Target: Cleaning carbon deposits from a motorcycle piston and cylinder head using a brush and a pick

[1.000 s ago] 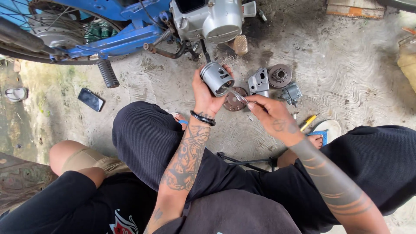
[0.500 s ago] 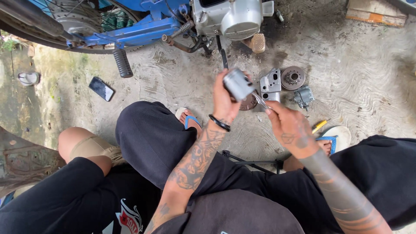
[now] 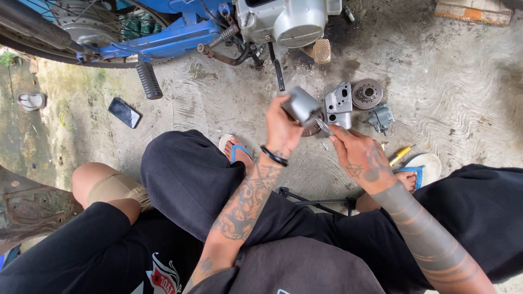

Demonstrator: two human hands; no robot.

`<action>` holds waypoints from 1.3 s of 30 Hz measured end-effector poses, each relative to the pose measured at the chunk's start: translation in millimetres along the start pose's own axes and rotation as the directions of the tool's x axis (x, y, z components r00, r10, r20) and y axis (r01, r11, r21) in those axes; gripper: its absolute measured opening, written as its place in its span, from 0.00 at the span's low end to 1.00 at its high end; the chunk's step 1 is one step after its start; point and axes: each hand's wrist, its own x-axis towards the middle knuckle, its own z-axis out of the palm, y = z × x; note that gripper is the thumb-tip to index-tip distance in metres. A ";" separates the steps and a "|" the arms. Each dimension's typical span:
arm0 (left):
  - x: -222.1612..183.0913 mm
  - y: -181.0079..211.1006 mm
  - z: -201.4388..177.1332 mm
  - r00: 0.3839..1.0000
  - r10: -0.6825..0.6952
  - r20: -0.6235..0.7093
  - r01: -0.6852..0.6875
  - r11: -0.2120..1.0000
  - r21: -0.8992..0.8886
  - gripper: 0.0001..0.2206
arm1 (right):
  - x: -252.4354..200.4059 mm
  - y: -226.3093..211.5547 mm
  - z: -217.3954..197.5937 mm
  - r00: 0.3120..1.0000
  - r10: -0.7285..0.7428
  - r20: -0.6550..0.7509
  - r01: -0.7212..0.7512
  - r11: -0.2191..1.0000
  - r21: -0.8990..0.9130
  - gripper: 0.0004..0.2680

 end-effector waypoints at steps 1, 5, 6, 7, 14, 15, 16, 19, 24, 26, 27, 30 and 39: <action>2.0 12.9 1.9 1.000 -0.026 0.012 0.027 0.999 -0.032 0.16 | 1.2 -4.5 -9.4 1.000 -0.002 0.030 0.003 1.000 -0.009 0.09; 6.5 30.1 -2.0 0.996 -0.064 0.057 0.064 0.998 0.003 0.21 | 1.7 -10.7 -32.7 0.995 -0.092 -0.048 0.085 0.986 -0.141 0.08; -1.1 26.7 5.3 0.997 -0.060 0.057 0.060 0.998 0.006 0.21 | 2.6 -7.3 -26.9 0.994 -0.095 -0.050 0.087 0.987 -0.138 0.08; -10.0 21.6 11.3 0.989 -0.082 0.124 0.076 0.996 0.051 0.24 | 1.0 -3.7 -20.5 0.989 -0.120 -0.085 0.106 0.982 -0.157 0.08; -25.4 38.7 26.8 0.983 -0.138 0.122 0.130 0.989 0.069 0.35 | -1.5 -9.1 -47.9 0.987 -0.127 -0.101 0.108 0.979 -0.173 0.07; -25.6 33.0 27.7 0.984 -0.132 0.123 0.124 0.990 0.071 0.35 | -0.7 -7.7 -45.9 0.986 -0.132 -0.103 0.113 0.979 -0.170 0.07; -25.7 27.1 28.6 0.979 -0.143 0.143 0.129 0.986 0.105 0.35 | 0.2 -6.2 -43.9 0.981 -0.151 -0.121 0.122 0.967 -0.222 0.07; -26.6 19.1 36.0 0.974 -0.170 0.152 0.153 0.981 0.121 0.35 | -1.5 -7.2 -41.5 0.972 -0.185 -0.142 0.145 0.957 -0.250 0.06; -26.0 30.2 48.4 0.986 -0.163 0.047 0.157 0.982 0.100 0.29 | -6.3 10.7 -52.9 0.918 -0.358 -0.168 0.270 0.878 -0.395 0.11; -25.7 26.3 47.6 0.988 -0.112 0.110 0.089 0.977 0.192 0.28 | -5.8 16.8 -49.7 0.884 -0.410 -0.223 0.249 0.818 -0.518 0.11; -25.5 17.2 44.1 0.987 -0.117 0.112 0.093 0.976 0.198 0.28 | -5.6 17.9 -46.1 0.886 -0.404 -0.227 0.242 0.821 -0.517 0.11; -21.8 3.4 37.4 0.986 -0.090 0.142 0.065 0.984 0.168 0.14 | -3.7 12.4 -49.4 0.904 -0.326 -0.277 0.174 0.872 -0.458 0.11; -23.4 4.9 17.1 0.997 -0.021 0.077 -0.012 0.913 0.407 0.31 | -5.4 -0.1 -55.0 0.993 -0.056 -0.101 0.017 0.935 -0.353 0.11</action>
